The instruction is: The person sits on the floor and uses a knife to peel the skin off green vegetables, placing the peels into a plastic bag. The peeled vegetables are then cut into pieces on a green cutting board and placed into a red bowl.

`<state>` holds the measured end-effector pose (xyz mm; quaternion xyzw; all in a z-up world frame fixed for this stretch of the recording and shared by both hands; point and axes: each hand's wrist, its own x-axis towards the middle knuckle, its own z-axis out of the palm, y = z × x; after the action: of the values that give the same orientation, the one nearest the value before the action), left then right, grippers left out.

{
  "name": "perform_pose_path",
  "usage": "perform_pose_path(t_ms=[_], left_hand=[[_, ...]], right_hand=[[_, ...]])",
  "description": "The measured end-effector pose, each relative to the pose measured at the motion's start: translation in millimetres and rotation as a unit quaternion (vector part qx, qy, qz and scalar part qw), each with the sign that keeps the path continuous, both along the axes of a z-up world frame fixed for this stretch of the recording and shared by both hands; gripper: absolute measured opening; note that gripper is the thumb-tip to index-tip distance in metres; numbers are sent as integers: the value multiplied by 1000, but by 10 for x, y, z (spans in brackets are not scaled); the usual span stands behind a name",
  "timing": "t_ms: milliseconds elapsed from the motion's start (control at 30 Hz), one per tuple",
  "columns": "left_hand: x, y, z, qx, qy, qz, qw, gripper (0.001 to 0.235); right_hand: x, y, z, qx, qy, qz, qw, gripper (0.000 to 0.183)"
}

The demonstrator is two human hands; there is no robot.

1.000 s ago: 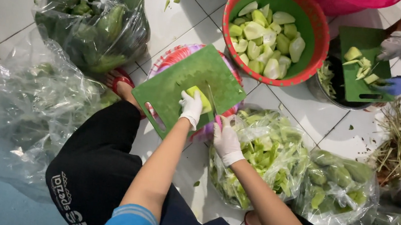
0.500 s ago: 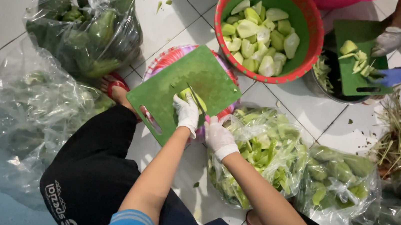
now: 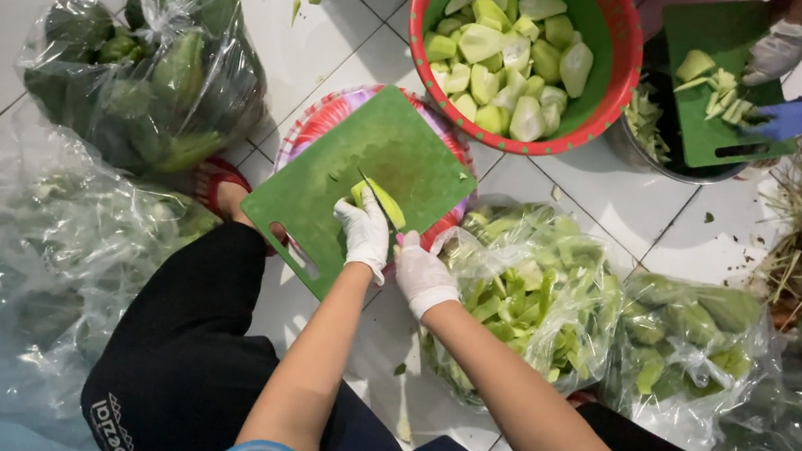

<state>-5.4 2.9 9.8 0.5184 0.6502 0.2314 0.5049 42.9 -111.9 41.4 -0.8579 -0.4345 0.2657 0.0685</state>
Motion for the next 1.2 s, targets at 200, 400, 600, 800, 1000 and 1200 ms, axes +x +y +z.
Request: perform_pose_path(t_ms=[200,400,600,800,1000,1200], left_hand=[[-23,42,-123,20,1,-30,999,59],[-37,113,-281,28,-10,-55,998,61],[-11,126,-310,43,-13,-56,997,62],[-34,69,106,69,-51,-66,994,71],[-86,108,-83,100,20,-101,990,63],[-141,1098,421,282,239,-80,926,66]], right_hand=[[-77,180,-551,36,-15,16,999,36],[-1,117,115,-4,55,4,998,35],[67,220,-114,-44,108,-6,993,35],[2,315,1050,-51,152,14,987,50],[68,398,536,-83,156,-9,984,48],[69,383,118,-101,111,6,989,41]])
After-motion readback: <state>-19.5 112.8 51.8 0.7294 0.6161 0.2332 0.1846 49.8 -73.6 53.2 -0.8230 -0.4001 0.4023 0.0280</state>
